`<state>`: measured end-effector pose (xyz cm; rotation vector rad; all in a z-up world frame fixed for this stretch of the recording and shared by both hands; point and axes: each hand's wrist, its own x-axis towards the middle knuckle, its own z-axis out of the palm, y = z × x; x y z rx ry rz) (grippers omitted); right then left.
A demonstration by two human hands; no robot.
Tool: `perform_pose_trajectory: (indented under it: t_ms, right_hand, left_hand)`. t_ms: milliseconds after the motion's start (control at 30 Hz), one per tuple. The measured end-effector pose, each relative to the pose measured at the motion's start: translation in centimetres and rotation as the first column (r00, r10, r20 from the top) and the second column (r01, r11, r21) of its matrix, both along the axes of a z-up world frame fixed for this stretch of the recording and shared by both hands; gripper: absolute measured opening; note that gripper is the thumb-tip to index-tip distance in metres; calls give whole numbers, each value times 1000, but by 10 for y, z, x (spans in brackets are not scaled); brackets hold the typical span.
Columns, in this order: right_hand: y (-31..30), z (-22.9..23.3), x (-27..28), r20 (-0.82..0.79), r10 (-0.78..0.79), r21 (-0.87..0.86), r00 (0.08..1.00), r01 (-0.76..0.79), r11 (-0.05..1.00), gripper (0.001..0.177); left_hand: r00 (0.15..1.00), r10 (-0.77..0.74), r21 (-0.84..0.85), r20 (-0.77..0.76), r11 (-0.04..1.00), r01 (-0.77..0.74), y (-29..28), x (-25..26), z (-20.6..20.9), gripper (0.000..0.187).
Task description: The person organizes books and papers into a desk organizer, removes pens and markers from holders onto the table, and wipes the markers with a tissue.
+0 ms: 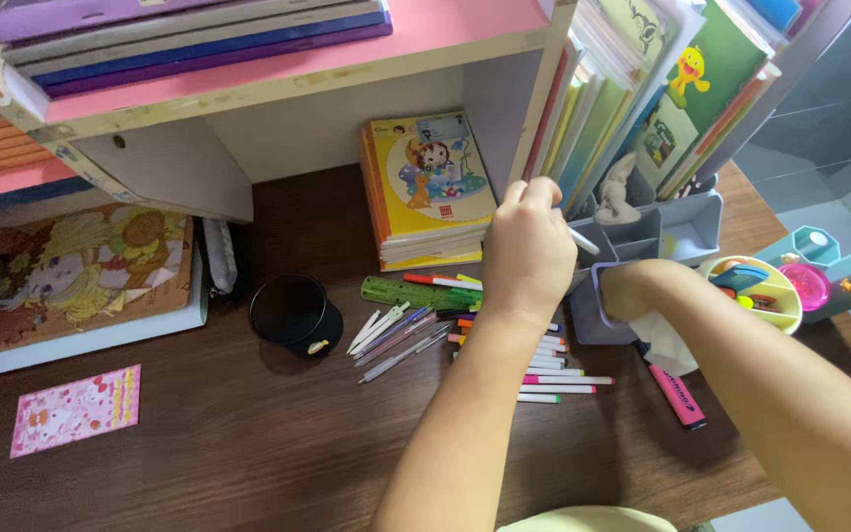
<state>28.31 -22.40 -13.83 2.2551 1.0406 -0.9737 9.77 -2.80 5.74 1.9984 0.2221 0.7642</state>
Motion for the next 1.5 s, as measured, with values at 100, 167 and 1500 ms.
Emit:
perform_pose_trajectory:
  t_ms: [100, 167, 1500]
  right_hand:
    - [1, 3, -4, 12, 74, -58, 997, -73, 996, 22]
    - [3, 14, -12, 17, 14, -66, 1000, -13, 998, 22]
    - [8, 180, -147, -359, -415, 903, 836, 424, 73, 94]
  left_hand:
    - [998, -46, -41, -38, 998, 45, 3, -6, -12, 11]
    - [993, -43, 21, -106, 999, 46, 6, -9, -23, 14]
    - [957, -290, -990, 22, 128, 62, -25, -34, -147, 24]
